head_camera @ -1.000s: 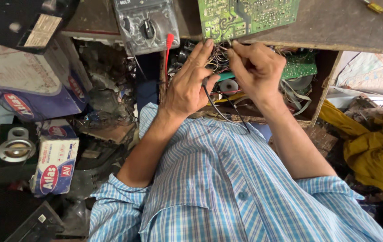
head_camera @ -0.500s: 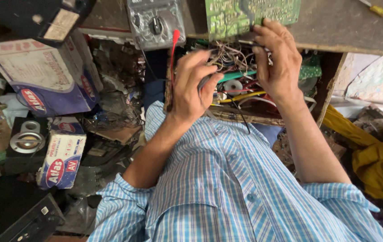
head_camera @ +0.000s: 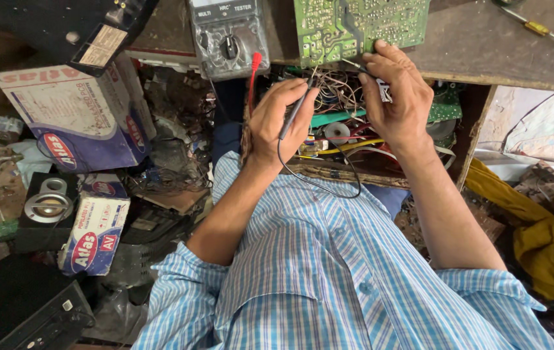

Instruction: The person sits at a cluttered electronics repair bench and uses a multimeter's probes to test points on a green circuit board. They reposition the board, handle wires and components in a tray, and continue probing different spots on the board.

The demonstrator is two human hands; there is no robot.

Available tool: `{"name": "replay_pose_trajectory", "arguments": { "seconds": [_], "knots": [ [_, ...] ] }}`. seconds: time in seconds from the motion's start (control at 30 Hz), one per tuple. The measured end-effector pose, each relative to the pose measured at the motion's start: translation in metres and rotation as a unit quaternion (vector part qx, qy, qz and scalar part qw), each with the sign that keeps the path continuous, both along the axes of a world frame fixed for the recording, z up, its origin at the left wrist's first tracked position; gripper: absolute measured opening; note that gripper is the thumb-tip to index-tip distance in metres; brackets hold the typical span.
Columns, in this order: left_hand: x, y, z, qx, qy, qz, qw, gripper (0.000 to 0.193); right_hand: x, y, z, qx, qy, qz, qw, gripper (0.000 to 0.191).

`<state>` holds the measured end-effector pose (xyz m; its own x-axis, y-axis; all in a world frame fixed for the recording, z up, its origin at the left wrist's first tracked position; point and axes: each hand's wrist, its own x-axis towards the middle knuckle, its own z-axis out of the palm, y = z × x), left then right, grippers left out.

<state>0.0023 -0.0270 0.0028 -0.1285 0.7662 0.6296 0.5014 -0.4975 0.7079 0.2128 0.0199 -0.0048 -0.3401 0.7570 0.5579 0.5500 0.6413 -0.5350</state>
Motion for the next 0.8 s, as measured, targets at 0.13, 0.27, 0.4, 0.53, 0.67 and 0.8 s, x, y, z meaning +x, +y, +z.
{"name": "replay_pose_trajectory", "arguments": {
  "seconds": [0.13,0.27,0.4,0.53,0.67,0.8],
  "knots": [
    [0.002,0.005,-0.007,0.013,0.002,-0.007,1.000,0.029,-0.001,-0.001,0.001,-0.002,0.002,-0.003,1.000,0.022],
    [0.001,0.006,-0.010,0.009,0.012,-0.009,1.000,0.029,-0.001,-0.001,0.001,-0.006,0.002,-0.005,1.000,0.021],
    [-0.002,0.006,-0.010,0.014,0.046,-0.028,0.998,0.028,-0.003,-0.002,0.004,0.004,0.040,0.005,0.999,0.021],
    [-0.004,0.007,-0.008,0.021,0.083,-0.052,0.995,0.028,-0.012,-0.018,0.006,-0.017,0.084,-0.052,0.995,0.020],
    [-0.004,0.006,-0.006,0.026,0.079,-0.054,0.995,0.027,-0.026,-0.032,0.002,-0.095,0.125,-0.068,0.985,0.023],
    [-0.005,0.006,-0.005,0.023,0.078,-0.054,0.995,0.027,-0.036,-0.032,-0.003,-0.115,0.143,-0.080,0.980,0.019]
  ]
}}
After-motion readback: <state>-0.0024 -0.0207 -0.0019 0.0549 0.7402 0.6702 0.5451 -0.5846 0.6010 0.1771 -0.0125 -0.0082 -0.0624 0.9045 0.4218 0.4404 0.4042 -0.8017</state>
